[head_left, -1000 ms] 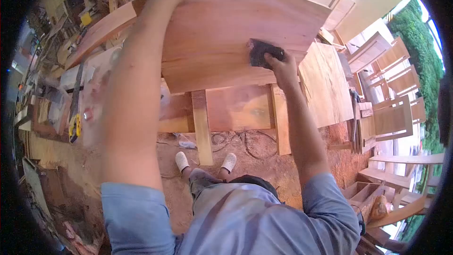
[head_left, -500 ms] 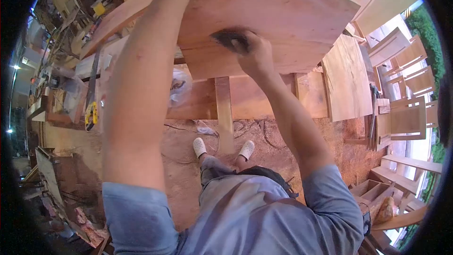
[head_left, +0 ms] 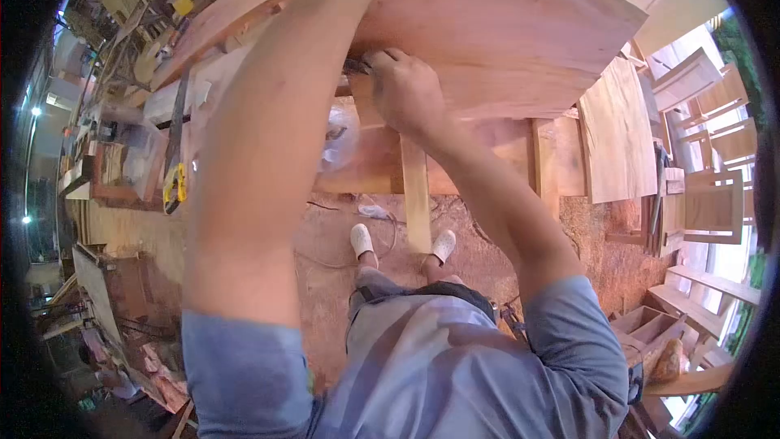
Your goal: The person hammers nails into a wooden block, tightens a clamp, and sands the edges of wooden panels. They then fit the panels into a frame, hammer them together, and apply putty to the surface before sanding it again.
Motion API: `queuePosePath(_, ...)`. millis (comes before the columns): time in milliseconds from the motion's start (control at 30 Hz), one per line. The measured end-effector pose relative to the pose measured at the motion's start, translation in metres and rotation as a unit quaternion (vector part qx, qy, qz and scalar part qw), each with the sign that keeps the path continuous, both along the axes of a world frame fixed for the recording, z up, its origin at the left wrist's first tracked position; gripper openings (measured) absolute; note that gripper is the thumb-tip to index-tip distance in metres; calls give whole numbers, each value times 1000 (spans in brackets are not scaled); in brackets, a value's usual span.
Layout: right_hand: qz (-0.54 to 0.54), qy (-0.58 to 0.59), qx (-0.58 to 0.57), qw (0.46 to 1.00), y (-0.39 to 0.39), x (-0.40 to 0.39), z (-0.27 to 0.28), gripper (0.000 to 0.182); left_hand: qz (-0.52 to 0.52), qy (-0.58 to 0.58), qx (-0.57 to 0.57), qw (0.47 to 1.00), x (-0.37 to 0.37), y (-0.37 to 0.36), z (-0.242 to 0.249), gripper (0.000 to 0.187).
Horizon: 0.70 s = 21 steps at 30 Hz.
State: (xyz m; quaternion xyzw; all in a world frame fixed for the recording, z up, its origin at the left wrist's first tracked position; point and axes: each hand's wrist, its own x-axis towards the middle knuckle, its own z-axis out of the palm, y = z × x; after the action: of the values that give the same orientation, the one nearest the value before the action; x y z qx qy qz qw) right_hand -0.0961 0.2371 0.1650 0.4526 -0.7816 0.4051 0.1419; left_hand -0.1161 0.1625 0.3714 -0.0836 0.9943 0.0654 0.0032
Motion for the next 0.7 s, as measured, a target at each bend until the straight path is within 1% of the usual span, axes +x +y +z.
queuePosePath(67, 1, 8, 0, 1000, 3, 1, 0, 20, 8, 18, 12, 1000, 6, 3, -3, 87)
queuePosePath(133, -16, -66, -104, 992, 14, -6, 1, 17, 17, 39, 23, 999, 8, 5, -2, 86)
queuePosePath(233, -24, -69, -94, 993, -5, 4, -23, 14, 61, 23, -4, 998, 5, 8, -3, 84)
queuePosePath(267, -23, -94, -66, 993, -10, 12, -24, 14, 54, 37, 4, 998, 6, 6, -6, 79)
queuePosePath(300, -8, -225, -66, 972, -14, 15, -34, 14, 56, 53, 5, 997, 9, 4, -10, 73)
queuePosePath(333, 14, -349, -57, 935, -19, 13, -51, 14, 63, 72, 2, 995, 12, 0, -14, 68)
queuePosePath(367, 117, -467, -268, 835, -21, 20, -74, 15, 71, 91, 1, 993, 15, -4, -20, 63)
queuePosePath(400, 132, -519, -293, 792, -18, 28, -74, 20, 78, 106, 2, 991, 17, -8, -26, 58)
queuePosePath(433, 156, -526, -275, 790, -27, 46, -70, 20, 81, 119, 9, 989, 19, -13, -33, 53)
queuePosePath(500, 179, -531, -172, 810, -40, 73, -54, 23, 72, 151, 21, 986, 23, -22, -44, 44)
queuePosePath(600, 180, -515, -27, 837, -61, 99, -29, 29, 24, 201, 46, 978, 25, -28, -54, 31)
queuePosePath(667, 166, -495, 65, 851, -83, 110, -16, 32, 7, 132, -101, 986, 58, -21, -41, 32)
queuePosePath(700, 166, -491, 76, 852, -106, 108, -38, 32, 15, 136, -93, 986, 68, -27, -39, 32)
